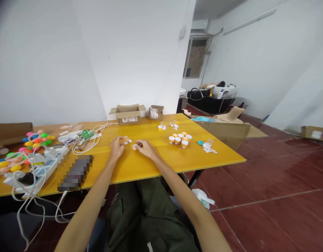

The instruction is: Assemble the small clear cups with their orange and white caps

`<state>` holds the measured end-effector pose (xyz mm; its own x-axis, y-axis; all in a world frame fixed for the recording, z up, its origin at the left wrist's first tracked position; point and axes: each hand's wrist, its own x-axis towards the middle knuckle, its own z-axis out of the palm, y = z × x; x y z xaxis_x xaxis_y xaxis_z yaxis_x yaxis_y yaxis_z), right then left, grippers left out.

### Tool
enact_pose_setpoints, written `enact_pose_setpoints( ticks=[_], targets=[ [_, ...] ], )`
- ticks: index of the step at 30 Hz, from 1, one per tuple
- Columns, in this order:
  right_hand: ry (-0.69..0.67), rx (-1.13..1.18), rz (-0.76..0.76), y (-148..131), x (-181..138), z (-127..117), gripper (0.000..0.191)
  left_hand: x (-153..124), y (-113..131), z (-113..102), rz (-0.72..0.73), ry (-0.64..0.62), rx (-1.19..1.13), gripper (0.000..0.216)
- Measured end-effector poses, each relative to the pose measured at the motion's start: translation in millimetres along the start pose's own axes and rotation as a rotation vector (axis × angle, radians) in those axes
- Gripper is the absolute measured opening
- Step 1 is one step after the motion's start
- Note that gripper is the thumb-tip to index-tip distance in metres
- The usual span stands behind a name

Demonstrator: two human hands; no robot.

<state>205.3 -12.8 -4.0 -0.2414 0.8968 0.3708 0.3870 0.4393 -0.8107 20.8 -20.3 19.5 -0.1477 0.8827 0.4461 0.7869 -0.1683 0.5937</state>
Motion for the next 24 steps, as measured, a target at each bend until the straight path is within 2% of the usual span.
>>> enact_pose_setpoints(
  ticks=[7, 12, 19, 24],
  targets=[
    [0.047, -0.027, -0.042, 4.7, 3.8, -3.5, 0.018, -1.5, -1.8, 2.1, 0.001, -0.071, 0.02, 0.022],
    [0.088, -0.063, -0.008, 15.3, 19.1, -3.2, 0.016, 0.6, -12.6, 8.7, 0.041, -0.083, -0.005, 0.017],
    [-0.012, -0.1, -0.062, 22.0, 52.5, 9.6, 0.015, 7.5, -26.7, 16.3, 0.057, -0.02, -0.125, 0.007],
    [-0.089, -0.087, -0.063, 23.6, 70.3, 19.1, 0.019, 11.9, -30.1, 19.4, -0.005, 0.049, -0.276, 0.006]
  ],
)
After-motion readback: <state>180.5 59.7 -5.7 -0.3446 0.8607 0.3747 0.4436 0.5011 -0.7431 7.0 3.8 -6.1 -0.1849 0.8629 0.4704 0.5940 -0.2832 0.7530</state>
